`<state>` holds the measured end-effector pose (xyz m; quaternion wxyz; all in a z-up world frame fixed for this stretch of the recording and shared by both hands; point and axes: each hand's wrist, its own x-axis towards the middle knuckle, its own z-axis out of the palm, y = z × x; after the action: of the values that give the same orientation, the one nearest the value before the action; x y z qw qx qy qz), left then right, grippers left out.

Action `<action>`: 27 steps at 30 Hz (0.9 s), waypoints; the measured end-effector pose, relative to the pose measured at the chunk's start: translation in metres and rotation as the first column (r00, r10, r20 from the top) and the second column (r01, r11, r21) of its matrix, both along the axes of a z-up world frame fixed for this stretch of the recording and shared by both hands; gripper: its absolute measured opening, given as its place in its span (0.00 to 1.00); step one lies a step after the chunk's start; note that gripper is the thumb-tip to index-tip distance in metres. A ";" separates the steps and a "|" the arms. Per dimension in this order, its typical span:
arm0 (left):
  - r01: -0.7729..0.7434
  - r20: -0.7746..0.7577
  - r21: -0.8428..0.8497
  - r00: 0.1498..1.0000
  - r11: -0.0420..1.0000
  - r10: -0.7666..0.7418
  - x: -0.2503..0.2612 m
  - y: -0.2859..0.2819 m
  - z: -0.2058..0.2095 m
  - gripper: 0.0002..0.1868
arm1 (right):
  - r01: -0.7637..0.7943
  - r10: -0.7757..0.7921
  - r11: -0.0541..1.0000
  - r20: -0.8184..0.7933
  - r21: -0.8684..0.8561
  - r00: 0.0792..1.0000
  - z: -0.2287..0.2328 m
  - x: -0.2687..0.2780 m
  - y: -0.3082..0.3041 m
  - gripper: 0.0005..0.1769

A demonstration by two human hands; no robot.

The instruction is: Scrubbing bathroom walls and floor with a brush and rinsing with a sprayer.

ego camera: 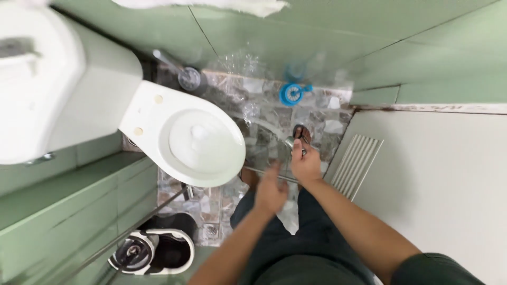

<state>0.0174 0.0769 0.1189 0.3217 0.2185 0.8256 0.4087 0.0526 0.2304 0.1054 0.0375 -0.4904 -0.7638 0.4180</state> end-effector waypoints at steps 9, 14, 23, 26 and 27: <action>0.018 -0.149 0.153 0.989 0.988 0.005 -0.027 -0.033 0.140 0.36 | -0.024 -0.137 0.960 -0.540 -0.280 0.830 0.080 -0.058 -0.040 0.27; -0.011 -0.348 0.112 0.936 0.994 0.049 -0.063 -0.076 0.176 0.36 | -0.038 -0.074 0.986 -0.630 -0.163 0.773 0.072 -0.047 -0.056 0.25; 0.049 -0.227 0.064 0.973 0.997 -0.033 -0.051 -0.103 0.180 0.36 | -0.065 -0.076 0.983 -0.710 -0.169 0.700 0.103 -0.062 -0.072 0.23; 0.181 -0.362 0.268 0.929 0.946 -0.075 -0.062 -0.075 0.180 0.41 | 0.056 -0.184 0.973 -0.612 -0.222 0.769 0.126 -0.074 -0.091 0.24; 0.207 -0.348 0.260 0.931 0.943 -0.109 -0.066 -0.065 0.184 0.41 | 0.090 -0.215 0.969 -0.599 -0.231 0.771 0.127 -0.071 -0.092 0.24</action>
<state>-0.0484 0.0117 0.3032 0.1760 0.3951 0.7775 0.4566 -0.0182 0.1386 0.2327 0.2732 -0.3878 -0.6231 0.6218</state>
